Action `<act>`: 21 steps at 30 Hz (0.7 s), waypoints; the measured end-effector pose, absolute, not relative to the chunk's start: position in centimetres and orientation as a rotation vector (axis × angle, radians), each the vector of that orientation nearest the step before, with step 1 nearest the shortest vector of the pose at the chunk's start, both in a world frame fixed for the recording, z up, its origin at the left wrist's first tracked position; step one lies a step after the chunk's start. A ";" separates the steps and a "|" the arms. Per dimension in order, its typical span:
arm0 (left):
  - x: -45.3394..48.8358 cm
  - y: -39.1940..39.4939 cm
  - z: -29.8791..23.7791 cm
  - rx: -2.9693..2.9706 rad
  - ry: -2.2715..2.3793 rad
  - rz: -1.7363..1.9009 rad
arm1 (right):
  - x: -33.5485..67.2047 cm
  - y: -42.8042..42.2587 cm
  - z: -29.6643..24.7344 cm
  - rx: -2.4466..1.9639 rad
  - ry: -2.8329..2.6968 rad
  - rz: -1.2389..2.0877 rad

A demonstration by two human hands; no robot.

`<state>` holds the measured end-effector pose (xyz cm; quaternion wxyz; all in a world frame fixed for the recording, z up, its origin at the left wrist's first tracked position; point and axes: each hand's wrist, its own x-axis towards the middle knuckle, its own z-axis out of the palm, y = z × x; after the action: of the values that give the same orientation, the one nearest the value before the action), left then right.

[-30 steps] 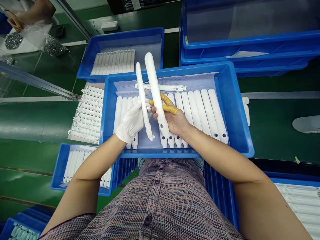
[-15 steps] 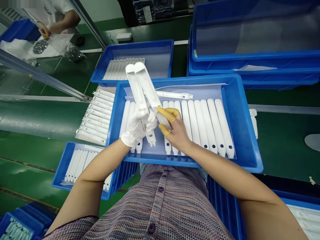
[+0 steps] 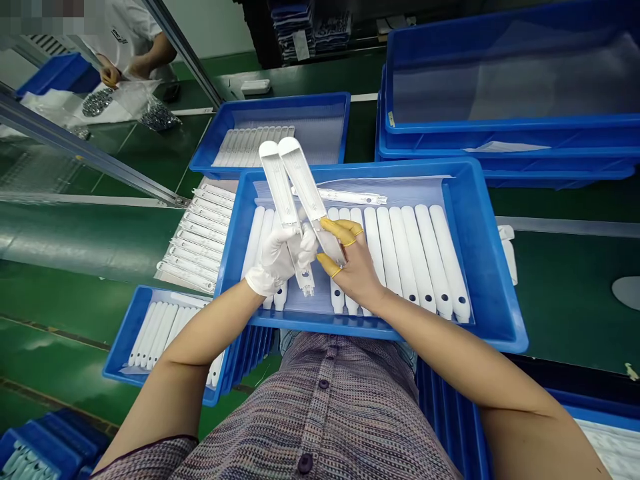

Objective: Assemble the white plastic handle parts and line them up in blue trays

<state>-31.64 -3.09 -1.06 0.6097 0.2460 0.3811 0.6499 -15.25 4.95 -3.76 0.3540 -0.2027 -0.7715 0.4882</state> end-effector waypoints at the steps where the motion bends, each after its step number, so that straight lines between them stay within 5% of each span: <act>1: -31.6 -3.1 -1.0 0.563 0.871 1.505 | -15.3 5.0 -3.8 -0.518 -1.988 1.270; 11: -34.5 -2.2 4.5 0.565 1.434 1.936 | -15.1 4.7 -3.3 -0.471 -2.155 1.033; 21: -35.5 -2.3 4.3 0.456 1.792 1.919 | -15.2 4.6 -3.1 -0.493 -2.275 0.954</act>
<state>-35.49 -2.30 4.34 0.2360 0.1664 0.6534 0.6998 -15.22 4.64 -3.08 0.3078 -0.1865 -0.8604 0.3608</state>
